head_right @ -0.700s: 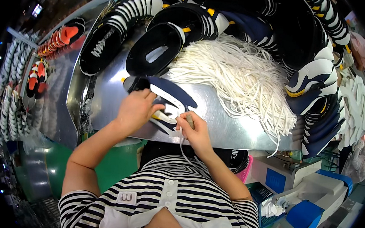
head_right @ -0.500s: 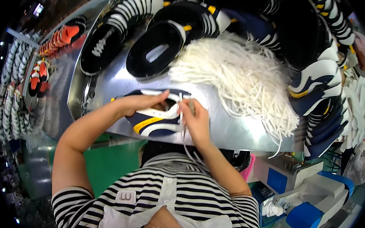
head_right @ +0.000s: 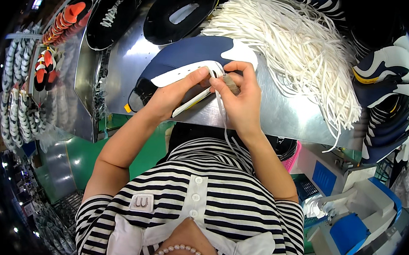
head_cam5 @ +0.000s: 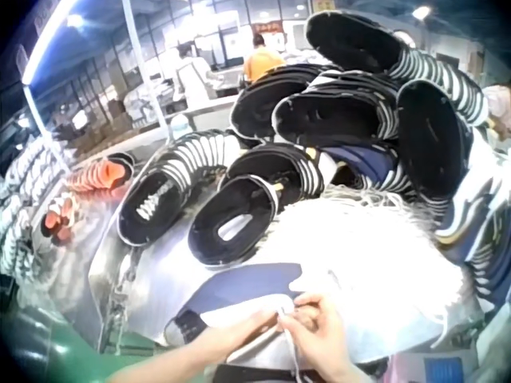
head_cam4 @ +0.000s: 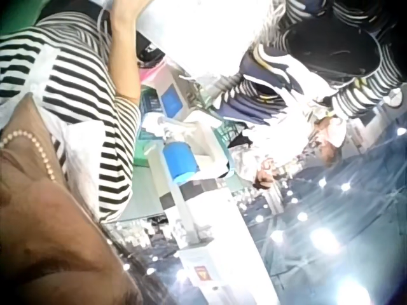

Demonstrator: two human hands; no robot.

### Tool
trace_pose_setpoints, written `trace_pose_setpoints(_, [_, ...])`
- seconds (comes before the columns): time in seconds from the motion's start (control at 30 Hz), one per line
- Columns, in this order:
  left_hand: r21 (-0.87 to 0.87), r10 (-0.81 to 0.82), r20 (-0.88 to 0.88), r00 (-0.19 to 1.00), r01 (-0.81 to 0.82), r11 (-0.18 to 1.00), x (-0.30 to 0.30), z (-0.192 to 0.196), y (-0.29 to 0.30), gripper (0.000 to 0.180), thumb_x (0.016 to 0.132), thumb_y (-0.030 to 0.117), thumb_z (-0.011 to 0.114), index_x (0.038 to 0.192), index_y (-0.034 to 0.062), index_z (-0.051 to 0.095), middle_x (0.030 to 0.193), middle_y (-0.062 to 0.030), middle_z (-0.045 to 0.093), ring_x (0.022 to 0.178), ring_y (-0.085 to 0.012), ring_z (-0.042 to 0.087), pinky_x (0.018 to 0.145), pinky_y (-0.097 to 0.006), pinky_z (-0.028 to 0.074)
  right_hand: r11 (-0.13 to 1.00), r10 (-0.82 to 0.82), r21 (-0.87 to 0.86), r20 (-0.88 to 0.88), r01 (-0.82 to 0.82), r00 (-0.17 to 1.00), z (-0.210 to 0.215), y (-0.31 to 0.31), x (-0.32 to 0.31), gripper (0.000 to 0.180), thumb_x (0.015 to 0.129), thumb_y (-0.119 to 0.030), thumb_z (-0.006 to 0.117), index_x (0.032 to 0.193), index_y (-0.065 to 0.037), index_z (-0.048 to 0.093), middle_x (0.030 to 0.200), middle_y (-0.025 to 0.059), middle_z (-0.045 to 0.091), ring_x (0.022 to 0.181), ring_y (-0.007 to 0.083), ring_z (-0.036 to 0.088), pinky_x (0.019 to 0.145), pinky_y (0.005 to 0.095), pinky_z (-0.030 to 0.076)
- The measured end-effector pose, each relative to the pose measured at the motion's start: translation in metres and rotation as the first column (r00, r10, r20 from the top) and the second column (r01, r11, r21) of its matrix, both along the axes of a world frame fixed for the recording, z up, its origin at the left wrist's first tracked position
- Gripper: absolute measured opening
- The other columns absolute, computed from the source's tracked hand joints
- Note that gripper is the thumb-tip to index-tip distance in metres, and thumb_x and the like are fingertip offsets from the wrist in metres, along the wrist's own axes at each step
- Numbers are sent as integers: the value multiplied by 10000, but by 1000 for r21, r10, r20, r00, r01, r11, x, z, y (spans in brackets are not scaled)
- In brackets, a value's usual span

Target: The person laces a blue and white sneaker by hand, threading white shoelaces through the eyelets and arranging them neatly. The person repeats this process on multiple shoes, picking up each shoe, lacing it, and placing it aside.

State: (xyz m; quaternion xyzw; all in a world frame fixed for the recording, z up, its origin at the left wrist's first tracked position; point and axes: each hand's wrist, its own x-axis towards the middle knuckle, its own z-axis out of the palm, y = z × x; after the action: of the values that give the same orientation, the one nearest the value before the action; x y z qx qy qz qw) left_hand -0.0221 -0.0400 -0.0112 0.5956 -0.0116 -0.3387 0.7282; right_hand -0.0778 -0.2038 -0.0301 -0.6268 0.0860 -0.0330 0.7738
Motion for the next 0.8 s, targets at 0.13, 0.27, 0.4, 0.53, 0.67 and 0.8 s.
trace_pose_setpoints(0.13, [80,114,193,974,-132,988,-12,6,-2,206,946,179,681,1075,20,689,1008,-16,686,888,-85,627,751,-244,509,991,39,-133,30,-34,999,-6,2,-5,311,917,-47,673,1137,-22,454,851,63,684,790,78,632,706,197,468])
trace_pose_setpoints(0.27, [152,97,197,976,-128,980,-14,7,0,203,943,186,678,1052,15,693,976,-7,689,861,-74,620,739,-237,502,963,77,-261,9,-72,997,11,-3,-15,247,950,-75,636,1131,-9,482,878,73,696,766,85,619,691,221,475])
trace_pose_setpoints(0.4, [189,62,215,975,-104,976,-17,11,-1,193,939,188,683,1028,18,703,944,-5,692,824,-72,618,716,-220,497,969,121,-216,-7,-120,993,12,-11,-19,174,963,-108,625,1073,7,554,888,100,717,766,121,655,685,264,514])
trace_pose_setpoints(0.53, [231,46,295,954,-118,966,-19,6,1,172,944,157,675,1035,15,707,944,-7,699,816,-78,627,705,-224,505,973,144,-175,-42,-149,989,16,-15,-21,129,965,-112,623,1009,7,596,865,75,719,695,83,618,603,243,487])
trace_pose_setpoints(0.67, [223,15,389,921,-110,969,-23,4,3,195,952,130,659,1091,-2,698,989,-25,710,868,-94,644,760,-243,522,974,185,-118,-78,-193,980,17,-16,-20,126,968,-126,618,994,-2,611,810,53,706,634,59,580,555,227,455])
trace_pose_setpoints(0.8, [292,-41,201,979,-20,956,-27,-3,11,294,1014,184,577,1217,-14,652,1141,-57,682,1033,-123,619,909,-262,500,958,233,-134,-153,-254,960,20,-18,-21,115,971,-153,614,981,-41,641,796,-2,666,611,36,544,565,198,446])
